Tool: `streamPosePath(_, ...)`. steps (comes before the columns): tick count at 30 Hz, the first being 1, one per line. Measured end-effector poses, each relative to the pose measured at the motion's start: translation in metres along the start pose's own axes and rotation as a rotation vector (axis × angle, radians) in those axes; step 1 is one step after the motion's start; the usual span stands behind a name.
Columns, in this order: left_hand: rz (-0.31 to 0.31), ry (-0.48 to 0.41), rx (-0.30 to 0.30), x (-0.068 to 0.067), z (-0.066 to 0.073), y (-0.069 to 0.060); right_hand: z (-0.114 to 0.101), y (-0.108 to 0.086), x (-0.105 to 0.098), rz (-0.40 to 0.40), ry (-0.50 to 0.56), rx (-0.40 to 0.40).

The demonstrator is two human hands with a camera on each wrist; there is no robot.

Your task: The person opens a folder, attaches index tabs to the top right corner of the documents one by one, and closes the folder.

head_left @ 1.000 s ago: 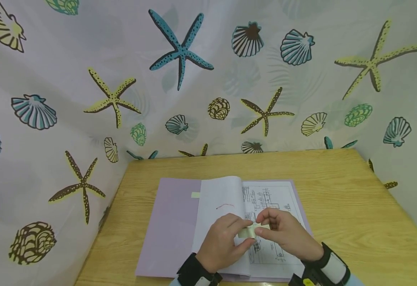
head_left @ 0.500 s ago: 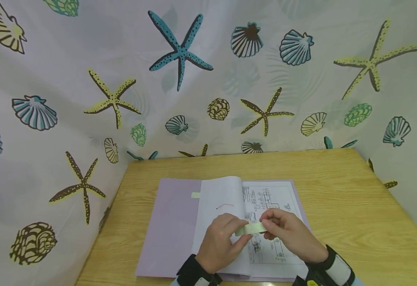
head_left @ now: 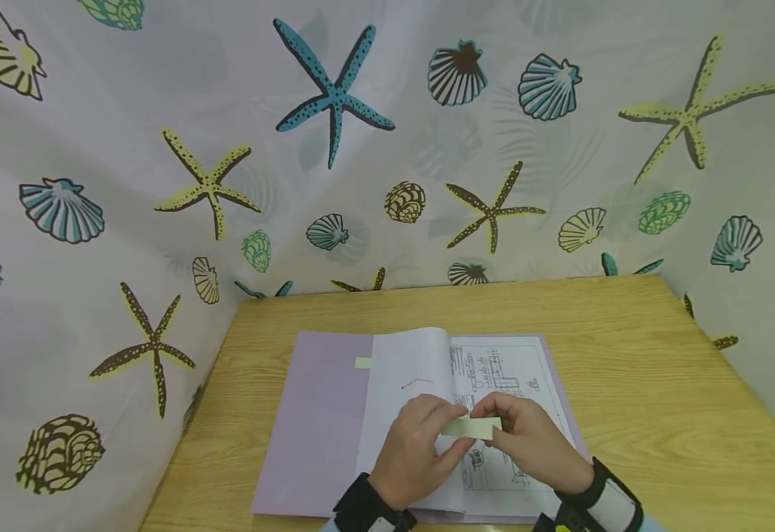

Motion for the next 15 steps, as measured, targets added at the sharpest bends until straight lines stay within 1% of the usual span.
streamPosePath(3,0.062,0.062,-0.039,-0.004,-0.002,-0.002,-0.001,0.0,-0.005,0.103,-0.089,-0.026)
streamPosePath(5,0.098,0.083,-0.056,-0.006,-0.003,-0.004,-0.003,0.0,-0.008,0.165,-0.147,-0.044)
streamPosePath(6,0.107,0.083,-0.06,-0.005,-0.002,-0.004,-0.004,-0.001,-0.009,0.192,-0.174,-0.06)
streamPosePath(8,0.104,0.062,-0.064,-0.002,-0.001,-0.006,-0.007,-0.002,-0.009,0.231,-0.212,-0.105)
streamPosePath(10,0.08,0.032,-0.076,0.004,0.001,-0.008,-0.012,-0.003,-0.007,0.254,-0.255,-0.167)
streamPosePath(12,0.06,0.007,-0.101,0.009,0.002,-0.009,-0.018,-0.005,-0.004,0.262,-0.295,-0.242)
streamPosePath(15,0.072,-0.018,-0.129,0.011,0.002,-0.011,-0.026,-0.008,0.004,0.246,-0.339,-0.351)
Point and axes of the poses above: each hand's wrist, its own y-axis towards the middle knuckle, its own x-axis out of the palm, z = x × y, the point moved 9 cm from there along y, towards the middle knuckle, and after that the axes turned 12 degrees about y, right-handed, at the moved point
